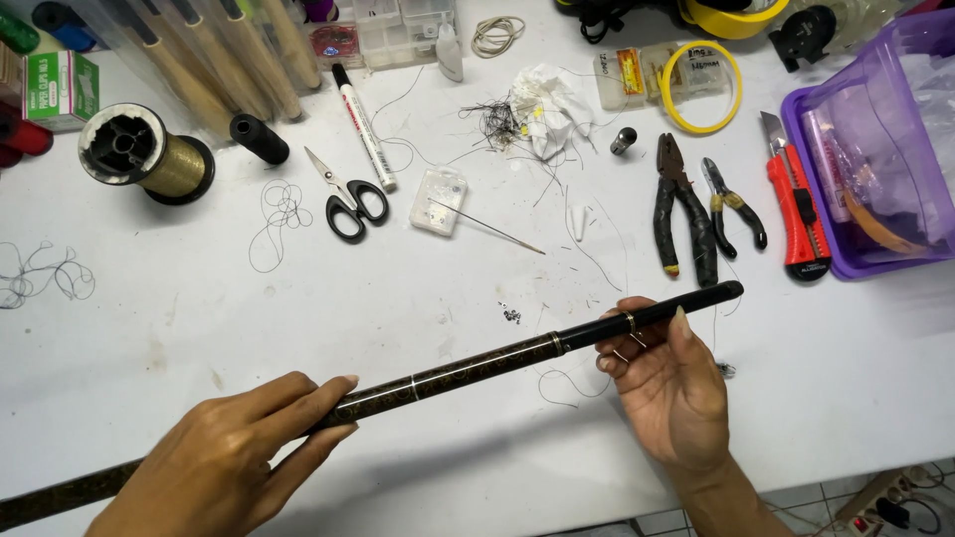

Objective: The person works on a black fishing rod, using a thin metal tool to adjust the tip and then using tweezers to insert small metal components into the rod's opening. The person handles the rod and tools on a white workbench cluttered with various items.

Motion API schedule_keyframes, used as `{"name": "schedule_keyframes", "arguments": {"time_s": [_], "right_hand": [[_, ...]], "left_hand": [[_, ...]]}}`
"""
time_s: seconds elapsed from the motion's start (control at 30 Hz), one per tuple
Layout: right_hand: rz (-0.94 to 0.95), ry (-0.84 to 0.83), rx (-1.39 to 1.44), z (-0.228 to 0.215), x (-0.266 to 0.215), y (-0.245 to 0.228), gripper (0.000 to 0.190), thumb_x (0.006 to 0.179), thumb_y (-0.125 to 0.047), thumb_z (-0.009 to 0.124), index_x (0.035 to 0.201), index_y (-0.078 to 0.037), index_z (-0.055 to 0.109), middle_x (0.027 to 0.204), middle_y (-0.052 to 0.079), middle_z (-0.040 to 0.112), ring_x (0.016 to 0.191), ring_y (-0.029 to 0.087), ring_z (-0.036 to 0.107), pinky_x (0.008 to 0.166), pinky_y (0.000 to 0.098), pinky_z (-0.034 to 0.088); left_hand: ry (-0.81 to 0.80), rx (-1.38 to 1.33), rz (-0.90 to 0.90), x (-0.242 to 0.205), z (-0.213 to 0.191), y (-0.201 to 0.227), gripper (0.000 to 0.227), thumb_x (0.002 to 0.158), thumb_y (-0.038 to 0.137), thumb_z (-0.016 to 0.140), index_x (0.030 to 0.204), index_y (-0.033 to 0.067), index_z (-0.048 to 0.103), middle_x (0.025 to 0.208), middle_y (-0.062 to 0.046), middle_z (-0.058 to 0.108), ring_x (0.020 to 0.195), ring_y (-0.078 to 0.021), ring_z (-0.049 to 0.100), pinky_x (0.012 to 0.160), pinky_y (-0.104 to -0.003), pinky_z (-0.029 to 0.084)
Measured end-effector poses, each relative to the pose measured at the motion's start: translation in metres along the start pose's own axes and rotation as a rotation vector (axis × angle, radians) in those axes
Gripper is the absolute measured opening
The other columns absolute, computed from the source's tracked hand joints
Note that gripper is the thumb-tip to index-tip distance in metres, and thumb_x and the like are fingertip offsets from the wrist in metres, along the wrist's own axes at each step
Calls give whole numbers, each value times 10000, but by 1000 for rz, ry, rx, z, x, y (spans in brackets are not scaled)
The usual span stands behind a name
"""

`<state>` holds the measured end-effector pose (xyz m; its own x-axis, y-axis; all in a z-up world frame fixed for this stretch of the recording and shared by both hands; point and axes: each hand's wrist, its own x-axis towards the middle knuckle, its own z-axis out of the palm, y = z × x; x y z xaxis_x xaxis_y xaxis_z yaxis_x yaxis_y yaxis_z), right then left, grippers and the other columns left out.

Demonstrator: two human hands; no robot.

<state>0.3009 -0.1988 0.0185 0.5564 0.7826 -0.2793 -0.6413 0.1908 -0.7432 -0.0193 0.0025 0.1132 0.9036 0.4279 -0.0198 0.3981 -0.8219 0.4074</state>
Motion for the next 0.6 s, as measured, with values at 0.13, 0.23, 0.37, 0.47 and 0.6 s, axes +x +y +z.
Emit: {"name": "schedule_keyframes", "arguments": {"time_s": [0.13,0.23,0.37,0.47,0.6], "right_hand": [[-14,-58,-88,-1,1,-1,297,1067,-197,549,1231,34,639,1063,188,715,866,261,676,725,326,538],[-30,-111,-127,3,1,-6,292,1011,-123,609,1262,25,623,1068,162,677,918,264,662,753,329,535],[-41,-132,-171,2,3,-2,430,910,-29,691,1326,19,592,1015,127,687,915,240,685,799,300,578],[-41,-52,-208,6,3,3,339,888,19,712,1216,-12,634,947,117,662,764,202,637,779,272,562],[-20,-22,-235,4,-1,16,313,887,4,726,1186,-18,636,871,95,620,732,202,615,742,292,543]], "left_hand": [[-34,-114,-42,-3,1,-4,369,894,322,714,1232,175,724,847,48,717,486,-159,625,445,-370,551],[-15,-202,-63,-4,7,-4,355,899,316,714,1205,138,739,842,34,719,490,-178,619,501,-374,527],[14,-225,-52,-7,16,-2,351,920,315,685,1198,104,726,902,13,748,509,-208,652,526,-379,532],[23,-262,-38,-10,23,1,371,930,277,685,1241,76,703,849,1,710,472,-190,608,480,-351,526],[80,-202,-6,-19,35,7,359,936,263,689,1238,69,688,888,-8,687,536,-199,642,517,-346,572]]}}
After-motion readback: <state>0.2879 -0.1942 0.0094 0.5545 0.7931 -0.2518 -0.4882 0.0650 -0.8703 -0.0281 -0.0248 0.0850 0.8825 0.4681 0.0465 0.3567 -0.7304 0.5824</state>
